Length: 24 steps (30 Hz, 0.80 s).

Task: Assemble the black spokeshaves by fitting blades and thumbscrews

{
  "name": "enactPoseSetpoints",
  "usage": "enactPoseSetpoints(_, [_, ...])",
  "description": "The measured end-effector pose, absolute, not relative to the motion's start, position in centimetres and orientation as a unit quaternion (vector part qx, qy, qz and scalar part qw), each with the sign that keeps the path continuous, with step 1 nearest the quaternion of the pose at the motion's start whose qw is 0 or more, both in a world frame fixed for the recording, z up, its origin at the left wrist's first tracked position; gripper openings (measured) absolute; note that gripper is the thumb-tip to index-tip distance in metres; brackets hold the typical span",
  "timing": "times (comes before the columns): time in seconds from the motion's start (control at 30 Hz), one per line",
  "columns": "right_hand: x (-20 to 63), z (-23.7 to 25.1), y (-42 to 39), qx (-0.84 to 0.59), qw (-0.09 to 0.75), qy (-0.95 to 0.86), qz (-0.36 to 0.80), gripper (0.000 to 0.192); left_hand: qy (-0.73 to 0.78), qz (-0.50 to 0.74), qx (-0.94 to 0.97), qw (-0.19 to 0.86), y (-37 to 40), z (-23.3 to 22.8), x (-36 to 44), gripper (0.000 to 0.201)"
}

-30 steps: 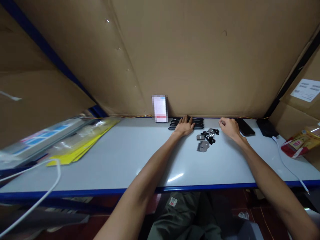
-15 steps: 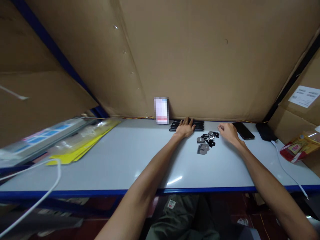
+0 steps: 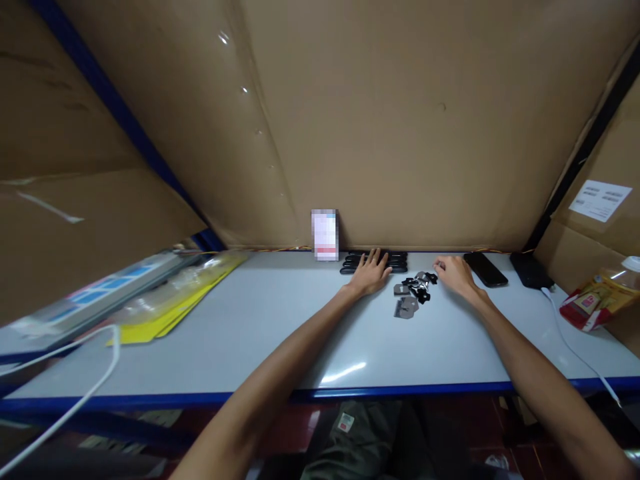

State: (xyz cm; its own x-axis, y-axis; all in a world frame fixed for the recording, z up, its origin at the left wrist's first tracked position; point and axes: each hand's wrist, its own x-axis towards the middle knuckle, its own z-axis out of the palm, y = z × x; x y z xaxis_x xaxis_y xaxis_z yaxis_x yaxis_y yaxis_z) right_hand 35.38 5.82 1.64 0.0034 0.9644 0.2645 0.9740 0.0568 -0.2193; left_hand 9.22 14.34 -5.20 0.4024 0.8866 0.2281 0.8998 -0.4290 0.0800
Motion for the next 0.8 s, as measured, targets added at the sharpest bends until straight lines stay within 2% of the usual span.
enactPoseSetpoints(0.17, [35.4,1.4,6.0,-0.687,0.169,-0.707,-0.014,0.025,-0.546,-0.105,-0.831,0.019,13.5,-5.4,8.9,0.059])
enactPoseSetpoints(0.33, [35.5,1.4,6.1,-0.688,0.163,-0.707,-0.019,0.025,-0.58,-0.106,-0.807,0.009,13.7,-5.3,9.6,0.065])
enactPoseSetpoints(0.8, [35.8,1.3,6.4,-0.691,0.155,-0.706,-0.016,0.025,-0.6,-0.095,-0.794,-0.03,14.2,-4.6,10.5,0.066])
